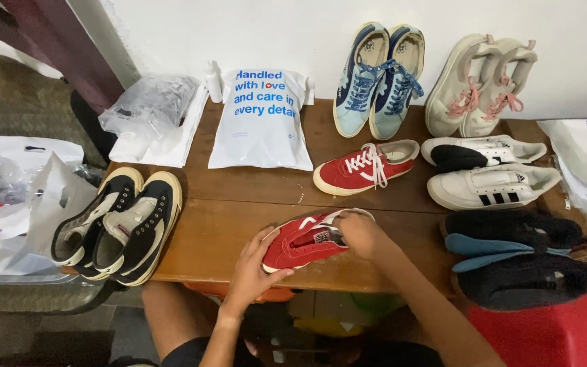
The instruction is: The person laces a red sneaker by threading white shoelaces through the eyelets. They pull the laces tight and arrange them across the shoe's opening.
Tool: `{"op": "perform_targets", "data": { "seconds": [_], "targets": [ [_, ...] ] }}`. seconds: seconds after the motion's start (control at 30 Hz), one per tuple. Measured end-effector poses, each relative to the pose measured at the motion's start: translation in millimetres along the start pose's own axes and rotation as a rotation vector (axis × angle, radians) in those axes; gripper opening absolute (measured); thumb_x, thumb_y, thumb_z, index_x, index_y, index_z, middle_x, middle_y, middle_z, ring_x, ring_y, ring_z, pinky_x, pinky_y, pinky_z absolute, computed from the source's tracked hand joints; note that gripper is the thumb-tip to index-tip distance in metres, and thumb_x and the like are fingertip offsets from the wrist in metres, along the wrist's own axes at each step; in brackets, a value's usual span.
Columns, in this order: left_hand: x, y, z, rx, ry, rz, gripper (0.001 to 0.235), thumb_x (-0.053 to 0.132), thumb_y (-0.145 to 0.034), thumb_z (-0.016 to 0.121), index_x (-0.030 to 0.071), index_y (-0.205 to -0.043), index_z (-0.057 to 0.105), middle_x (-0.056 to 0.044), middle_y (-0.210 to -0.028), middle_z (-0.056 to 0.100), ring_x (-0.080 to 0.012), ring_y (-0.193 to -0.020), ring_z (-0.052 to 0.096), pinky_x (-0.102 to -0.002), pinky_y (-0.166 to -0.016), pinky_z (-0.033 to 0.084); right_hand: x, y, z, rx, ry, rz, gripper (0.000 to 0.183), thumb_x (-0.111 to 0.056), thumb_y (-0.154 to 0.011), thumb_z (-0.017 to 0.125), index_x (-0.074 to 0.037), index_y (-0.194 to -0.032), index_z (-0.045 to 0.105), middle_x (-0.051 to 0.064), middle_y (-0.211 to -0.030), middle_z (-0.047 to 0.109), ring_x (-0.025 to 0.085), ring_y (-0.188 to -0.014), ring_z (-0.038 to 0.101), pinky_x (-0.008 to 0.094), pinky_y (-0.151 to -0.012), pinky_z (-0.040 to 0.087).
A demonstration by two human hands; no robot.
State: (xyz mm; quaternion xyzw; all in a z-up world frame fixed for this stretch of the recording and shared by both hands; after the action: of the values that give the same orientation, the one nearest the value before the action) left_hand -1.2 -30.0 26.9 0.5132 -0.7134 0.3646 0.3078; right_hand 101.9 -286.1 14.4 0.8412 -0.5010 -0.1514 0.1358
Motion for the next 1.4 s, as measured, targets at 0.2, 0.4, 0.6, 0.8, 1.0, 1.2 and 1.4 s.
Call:
{"op": "perform_targets", "data": {
  "seconds": [0.2, 0.4, 0.6, 0.8, 1.0, 1.2, 1.4],
  "targets": [
    [-5.1, 1.2, 1.6, 0.016, -0.009, 0.028, 0.085, 0.050, -0.081, 0.080, 0.021, -0.152, 0.045, -0.005, -0.158, 0.045, -0.0271, -0.141, 0.047, -0.047, -0.112, 0.039, -5.7, 4.1, -4.6, -0.072, 0.009, 0.033, 0.032, 0.007, -0.090, 0.055, -0.006, -0.117, 0.064, 0.014, -0.108, 0.069, 0.032, -0.092, 0.069, 0.044, -0.076, 0.056],
    [-1.6, 0.1, -0.3, 0.002, 0.013, 0.009, 0.085, 0.050, -0.081, 0.080, 0.020, -0.152, 0.045, -0.007, -0.158, 0.044, -0.0292, -0.141, 0.046, -0.047, -0.111, 0.040, -9.9, 4.7, -15.1, -0.147, -0.027, -0.037, 0.025, 0.007, -0.088, 0.051, -0.008, -0.100, 0.068, 0.012, -0.100, 0.068, 0.030, -0.085, 0.067, 0.042, -0.070, 0.050],
    [1.9, -1.7, -3.9, 0.068, 0.036, 0.021, 0.089, 0.038, -0.068, 0.095, 0.018, -0.145, 0.057, -0.016, -0.147, 0.054, -0.0449, -0.128, 0.056, -0.059, -0.110, 0.040, 11.8, -3.2, -1.5, -0.076, -0.066, -0.008, 0.028, -0.020, -0.091, 0.060, -0.021, -0.118, 0.068, 0.013, -0.114, 0.074, 0.035, -0.109, 0.072, 0.049, -0.090, 0.058],
    [3.3, -0.6, -4.9, 0.058, 0.031, 0.037, 0.088, 0.036, -0.069, 0.095, 0.018, -0.146, 0.056, -0.016, -0.147, 0.054, -0.0452, -0.128, 0.056, -0.060, -0.110, 0.040, -13.9, 41.3, -53.3, 0.047, -0.358, -0.305, 0.025, -0.003, -0.095, 0.049, 0.003, -0.116, 0.061, 0.035, -0.112, 0.069, 0.055, -0.108, 0.063, 0.063, -0.087, 0.052],
    [3.7, -1.5, -4.1, 0.050, 0.040, 0.014, 0.089, 0.034, -0.069, 0.095, 0.018, -0.146, 0.055, -0.017, -0.147, 0.054, -0.0469, -0.129, 0.055, -0.061, -0.111, 0.040, -13.8, 92.3, -119.2, 0.147, -0.414, -0.260, 0.018, -0.008, -0.096, 0.052, 0.000, -0.109, 0.063, 0.035, -0.097, 0.067, 0.057, -0.098, 0.064, 0.061, -0.080, 0.051],
    [-0.2, -0.5, -2.1, 0.053, 0.045, 0.001, 0.088, 0.034, -0.070, 0.095, 0.019, -0.147, 0.055, -0.017, -0.148, 0.054, -0.0463, -0.130, 0.054, -0.061, -0.111, 0.040, 10.2, 131.7, -155.6, 0.332, -0.468, -0.117, 0.018, -0.006, -0.095, 0.057, -0.009, -0.105, 0.072, 0.016, -0.087, 0.073, 0.039, -0.091, 0.074, 0.047, -0.081, 0.055],
    [4.5, 0.0, -2.3, 0.017, 0.001, 0.025, 0.081, 0.048, -0.082, 0.080, 0.018, -0.149, 0.047, -0.006, -0.156, 0.046, -0.0276, -0.139, 0.049, -0.045, -0.110, 0.042, 63.8, 166.8, -117.2, 0.430, -0.568, 0.276, 0.023, -0.020, -0.101, 0.056, -0.013, -0.119, 0.067, 0.005, -0.097, 0.072, 0.020, -0.086, 0.065, 0.034, -0.080, 0.048]
  ]
}}
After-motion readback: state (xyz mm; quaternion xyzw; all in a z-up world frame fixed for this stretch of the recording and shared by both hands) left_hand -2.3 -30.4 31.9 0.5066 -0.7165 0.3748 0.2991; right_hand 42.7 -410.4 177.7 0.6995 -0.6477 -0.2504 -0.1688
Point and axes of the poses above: each hand's wrist, its own y-axis away from the middle knuckle, its own z-axis out of the palm, x = y × z, the point moved 4 cm from there along -y, towards the middle knuckle
